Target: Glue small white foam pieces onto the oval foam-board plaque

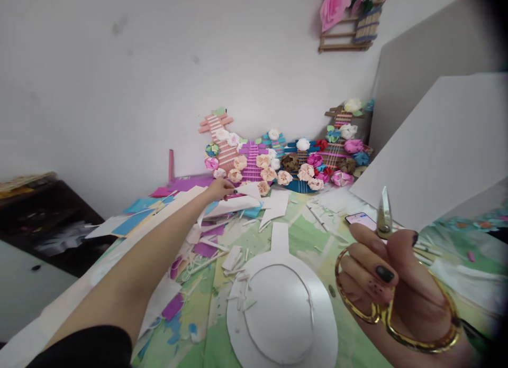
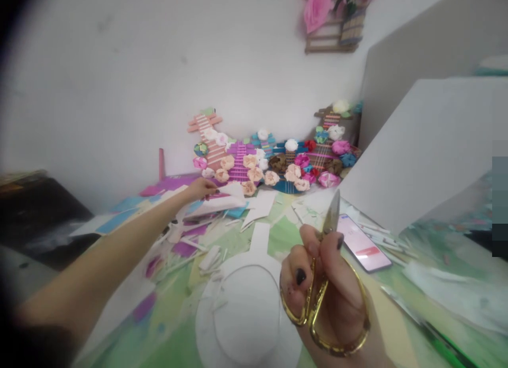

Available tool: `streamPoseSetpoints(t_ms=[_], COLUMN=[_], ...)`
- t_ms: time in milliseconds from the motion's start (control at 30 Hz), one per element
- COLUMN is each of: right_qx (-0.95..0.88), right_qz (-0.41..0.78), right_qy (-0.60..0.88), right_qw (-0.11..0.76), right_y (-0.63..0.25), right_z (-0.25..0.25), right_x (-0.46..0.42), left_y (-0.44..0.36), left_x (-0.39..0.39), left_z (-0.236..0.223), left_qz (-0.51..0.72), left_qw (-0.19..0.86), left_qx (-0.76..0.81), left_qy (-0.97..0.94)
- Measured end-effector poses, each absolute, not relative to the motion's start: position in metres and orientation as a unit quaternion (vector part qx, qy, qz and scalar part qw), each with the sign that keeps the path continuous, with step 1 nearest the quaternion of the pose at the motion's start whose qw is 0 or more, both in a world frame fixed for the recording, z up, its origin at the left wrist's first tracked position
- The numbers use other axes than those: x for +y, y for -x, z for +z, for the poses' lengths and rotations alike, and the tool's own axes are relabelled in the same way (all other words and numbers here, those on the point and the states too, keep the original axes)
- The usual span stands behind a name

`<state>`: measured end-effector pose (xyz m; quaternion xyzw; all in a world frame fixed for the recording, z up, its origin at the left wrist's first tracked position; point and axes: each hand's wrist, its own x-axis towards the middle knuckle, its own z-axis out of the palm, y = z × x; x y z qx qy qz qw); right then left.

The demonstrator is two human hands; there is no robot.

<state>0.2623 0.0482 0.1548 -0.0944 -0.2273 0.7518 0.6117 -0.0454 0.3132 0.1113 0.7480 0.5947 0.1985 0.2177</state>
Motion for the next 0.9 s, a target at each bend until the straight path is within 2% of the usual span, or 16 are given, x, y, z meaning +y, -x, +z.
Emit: streamPoseSetpoints(t_ms=[167,433,667,900], right_qx=[-0.266,-0.301,-0.268,-0.251], right_qz=[0.756,0.760,0.742,0.717], right_qy=[0.090,0.090,0.125,0.190], right_qw=[0.591,0.569,0.601,0.622], right_y=[-0.261,-0.266,-0.257,-0.252], right_z=[0.145,0.142,0.145,0.151], right_x=[0.056,0.063,0.066,0.059], left_y=[0.041,0.037,0.024,0.016], left_x=[0.341,0.325,0.283,0.279], left_z=[0.100,0.072,0.039,0.034], left_qz=[0.118,0.144,0.068,0.011], left_qw=[0.122,-0.052,-0.121,-0.181], left_qx=[0.577,0.540,0.439,0.468], left_qy=[-0.799,-0.827,-0.888,-0.865])
